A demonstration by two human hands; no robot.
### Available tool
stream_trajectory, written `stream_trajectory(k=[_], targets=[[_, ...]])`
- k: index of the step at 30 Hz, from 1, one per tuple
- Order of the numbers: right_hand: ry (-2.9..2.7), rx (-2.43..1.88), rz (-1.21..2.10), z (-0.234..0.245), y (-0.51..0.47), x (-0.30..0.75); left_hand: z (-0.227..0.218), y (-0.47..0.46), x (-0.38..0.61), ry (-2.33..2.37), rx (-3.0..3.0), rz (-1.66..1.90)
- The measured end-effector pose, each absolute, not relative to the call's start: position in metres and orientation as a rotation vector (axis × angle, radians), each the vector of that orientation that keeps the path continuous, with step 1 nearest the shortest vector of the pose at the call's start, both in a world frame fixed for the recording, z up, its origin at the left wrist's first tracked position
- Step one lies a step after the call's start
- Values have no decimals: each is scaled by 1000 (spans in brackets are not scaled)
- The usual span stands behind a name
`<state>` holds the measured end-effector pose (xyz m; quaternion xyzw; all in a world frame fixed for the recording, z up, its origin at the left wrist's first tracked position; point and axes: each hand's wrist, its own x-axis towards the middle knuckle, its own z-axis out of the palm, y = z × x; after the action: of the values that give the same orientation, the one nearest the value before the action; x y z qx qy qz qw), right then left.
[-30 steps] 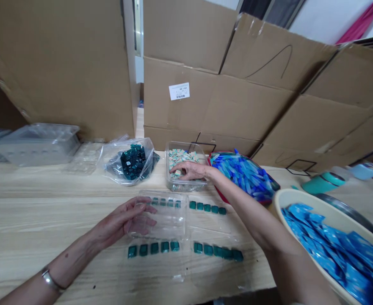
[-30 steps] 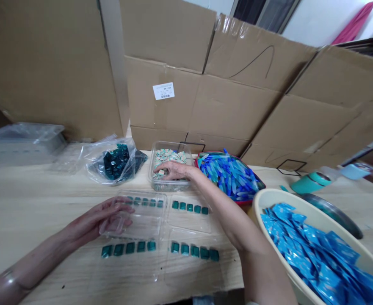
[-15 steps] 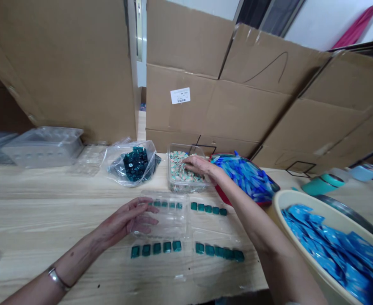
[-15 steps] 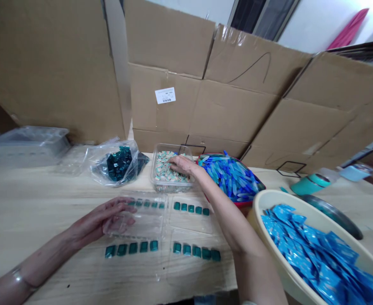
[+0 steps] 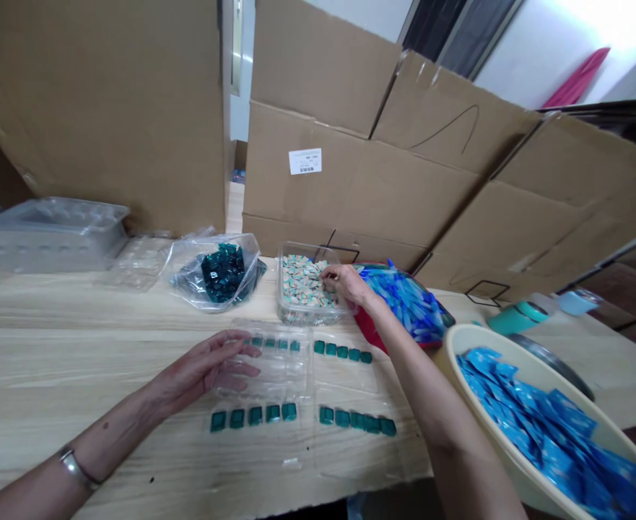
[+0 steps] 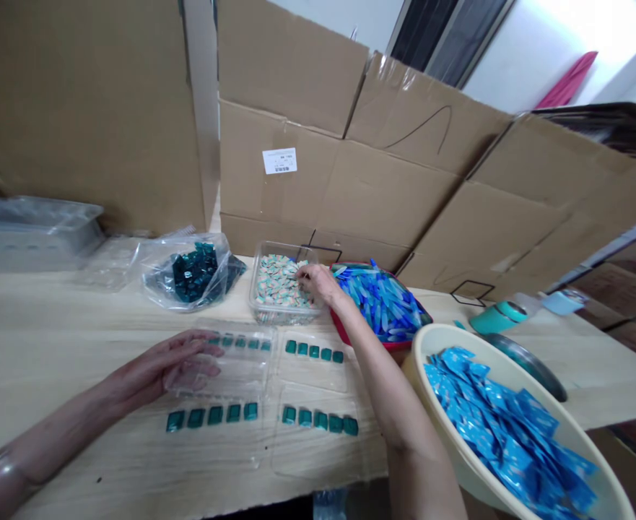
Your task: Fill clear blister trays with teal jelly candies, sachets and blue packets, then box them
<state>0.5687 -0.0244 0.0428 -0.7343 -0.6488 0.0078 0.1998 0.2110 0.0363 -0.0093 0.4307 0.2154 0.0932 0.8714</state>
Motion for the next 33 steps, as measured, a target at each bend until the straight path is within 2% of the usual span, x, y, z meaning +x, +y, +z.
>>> stream_trajectory(k=[3, 8, 13, 21, 33], targets=[[-1766, -1991, -30, 43, -21, 569, -9, 36, 211, 448, 890, 203], [-2124, -1808, 169, 40, -7, 557, -4, 34, 211, 459, 896, 209], [-2343, -1937, 50, 40, 5, 533, -3, 35, 211, 461, 890, 210], [-2250, -1976, 167, 38, 8, 535, -6, 36, 210, 434, 889, 208], [-2188, -1980, 71, 28, 15, 545, -6, 36, 210, 430, 895, 202]])
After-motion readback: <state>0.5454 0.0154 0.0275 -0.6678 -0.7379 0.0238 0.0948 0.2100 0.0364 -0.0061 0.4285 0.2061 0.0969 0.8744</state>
